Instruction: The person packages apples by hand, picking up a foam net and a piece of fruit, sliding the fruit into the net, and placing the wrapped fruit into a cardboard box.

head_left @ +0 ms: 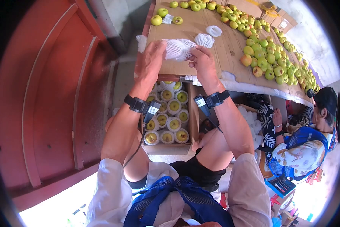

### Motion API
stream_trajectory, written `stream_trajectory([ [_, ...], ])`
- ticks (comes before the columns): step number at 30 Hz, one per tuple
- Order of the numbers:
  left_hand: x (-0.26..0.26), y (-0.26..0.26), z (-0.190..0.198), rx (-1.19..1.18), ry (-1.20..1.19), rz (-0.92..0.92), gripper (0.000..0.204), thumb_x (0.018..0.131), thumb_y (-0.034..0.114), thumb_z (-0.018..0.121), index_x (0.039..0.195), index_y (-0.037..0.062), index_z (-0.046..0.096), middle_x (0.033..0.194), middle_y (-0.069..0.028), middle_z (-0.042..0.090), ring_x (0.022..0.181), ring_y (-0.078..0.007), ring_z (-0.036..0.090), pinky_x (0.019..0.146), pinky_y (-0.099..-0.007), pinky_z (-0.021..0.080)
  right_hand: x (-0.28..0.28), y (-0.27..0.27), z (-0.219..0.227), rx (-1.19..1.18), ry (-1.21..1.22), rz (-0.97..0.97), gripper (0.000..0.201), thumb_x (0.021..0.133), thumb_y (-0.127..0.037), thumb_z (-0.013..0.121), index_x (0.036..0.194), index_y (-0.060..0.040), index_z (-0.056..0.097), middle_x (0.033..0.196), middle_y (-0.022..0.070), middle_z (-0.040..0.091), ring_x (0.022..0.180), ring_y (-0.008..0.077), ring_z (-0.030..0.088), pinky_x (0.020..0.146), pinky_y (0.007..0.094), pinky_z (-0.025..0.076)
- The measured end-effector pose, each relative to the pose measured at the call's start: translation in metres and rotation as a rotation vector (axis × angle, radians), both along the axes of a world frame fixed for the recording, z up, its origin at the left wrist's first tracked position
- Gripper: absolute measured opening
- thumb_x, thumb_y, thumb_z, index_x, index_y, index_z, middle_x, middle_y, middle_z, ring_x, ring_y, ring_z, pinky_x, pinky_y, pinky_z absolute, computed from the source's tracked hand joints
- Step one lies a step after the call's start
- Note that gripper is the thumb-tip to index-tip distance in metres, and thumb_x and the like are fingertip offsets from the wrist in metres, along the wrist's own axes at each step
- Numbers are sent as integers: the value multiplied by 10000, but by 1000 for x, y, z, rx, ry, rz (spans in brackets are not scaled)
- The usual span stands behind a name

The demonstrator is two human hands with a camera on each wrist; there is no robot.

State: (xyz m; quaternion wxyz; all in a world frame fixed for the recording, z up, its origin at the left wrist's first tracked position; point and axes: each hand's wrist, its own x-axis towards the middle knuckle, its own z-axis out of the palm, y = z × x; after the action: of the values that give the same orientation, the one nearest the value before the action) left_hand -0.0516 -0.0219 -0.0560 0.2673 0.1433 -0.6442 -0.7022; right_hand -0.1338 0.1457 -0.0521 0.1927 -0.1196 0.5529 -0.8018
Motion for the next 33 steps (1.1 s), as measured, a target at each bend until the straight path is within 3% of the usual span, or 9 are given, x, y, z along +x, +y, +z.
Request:
stream_trajectory([
  [3, 7, 9, 19, 18, -5, -103, 322, 1019, 301, 604, 1176, 25, 654, 1082, -30, 679, 963, -102, 615, 864, -285, 498, 0, 1, 2, -87, -34, 27, 112, 957, -91, 559, 1031, -7, 563, 904, 92, 667, 742, 205, 695, 548, 262, 428],
  [6, 17, 21, 35, -137, -34, -187, 322, 1009, 292, 615, 1184, 27, 670, 1089, -21, 684, 959, -92, 600, 877, -280, 488, -2, 4, 3, -136, -36, 31, 86, 960, -81, 542, 1015, -15, 547, 888, 95, 660, 746, 216, 697, 555, 264, 423],
  [12, 16, 19, 19, -250, -70, -263, 361, 987, 248, 636, 1239, -9, 653, 1091, -22, 686, 998, -86, 605, 899, -270, 489, -8, 10, 3, -173, -58, 62, 114, 979, -112, 563, 1066, -39, 565, 965, 67, 655, 832, 207, 675, 647, 279, 452],
  [16, 16, 13, 7, -40, -38, -238, 335, 1002, 193, 605, 1262, -17, 623, 1141, -56, 683, 1035, -124, 635, 907, -288, 509, -2, 10, 9, -230, -31, 48, 158, 972, -119, 585, 1046, 13, 542, 958, 123, 650, 771, 239, 693, 598, 303, 464],
  [19, 14, 5, 6, 174, -6, -183, 309, 1012, 159, 580, 1272, -8, 599, 1188, -82, 674, 1046, -159, 654, 914, -317, 525, 14, 2, 15, 115, 400, -178, 265, 950, -180, 664, 1073, 21, 541, 938, 128, 652, 780, 248, 688, 653, 350, 508],
  [22, 14, 6, 11, 284, -16, -161, 284, 1022, 146, 565, 1268, 8, 587, 1221, -92, 661, 1055, -178, 660, 918, -341, 535, 26, -6, 11, 449, 756, -190, 371, 905, -228, 734, 1110, 17, 545, 939, 147, 656, 768, 248, 673, 700, 372, 529],
  [26, 18, 16, 13, 304, -16, -212, 277, 1024, 152, 551, 1253, 1, 595, 1180, -71, 660, 988, -157, 658, 867, -324, 544, 39, -11, 14, 609, 901, -258, 358, 869, -216, 760, 1102, -1, 593, 941, 156, 644, 782, 251, 645, 718, 378, 526],
  [29, 19, 17, 16, 304, 1, -203, 282, 1024, 164, 549, 1243, -6, 600, 1138, -58, 665, 947, -146, 657, 838, -309, 549, 25, -13, 4, 508, 805, -181, 306, 917, -158, 724, 1132, 25, 606, 1003, 127, 647, 879, 199, 639, 776, 329, 524],
  [33, 18, 4, 12, 278, -50, -172, 263, 1049, 182, 530, 1258, 36, 595, 1177, -48, 673, 1030, -143, 655, 868, -314, 530, 6, -10, -8, 289, 759, -210, 191, 926, -124, 687, 1042, 17, 631, 893, 101, 641, 794, 179, 621, 749, 318, 510],
])
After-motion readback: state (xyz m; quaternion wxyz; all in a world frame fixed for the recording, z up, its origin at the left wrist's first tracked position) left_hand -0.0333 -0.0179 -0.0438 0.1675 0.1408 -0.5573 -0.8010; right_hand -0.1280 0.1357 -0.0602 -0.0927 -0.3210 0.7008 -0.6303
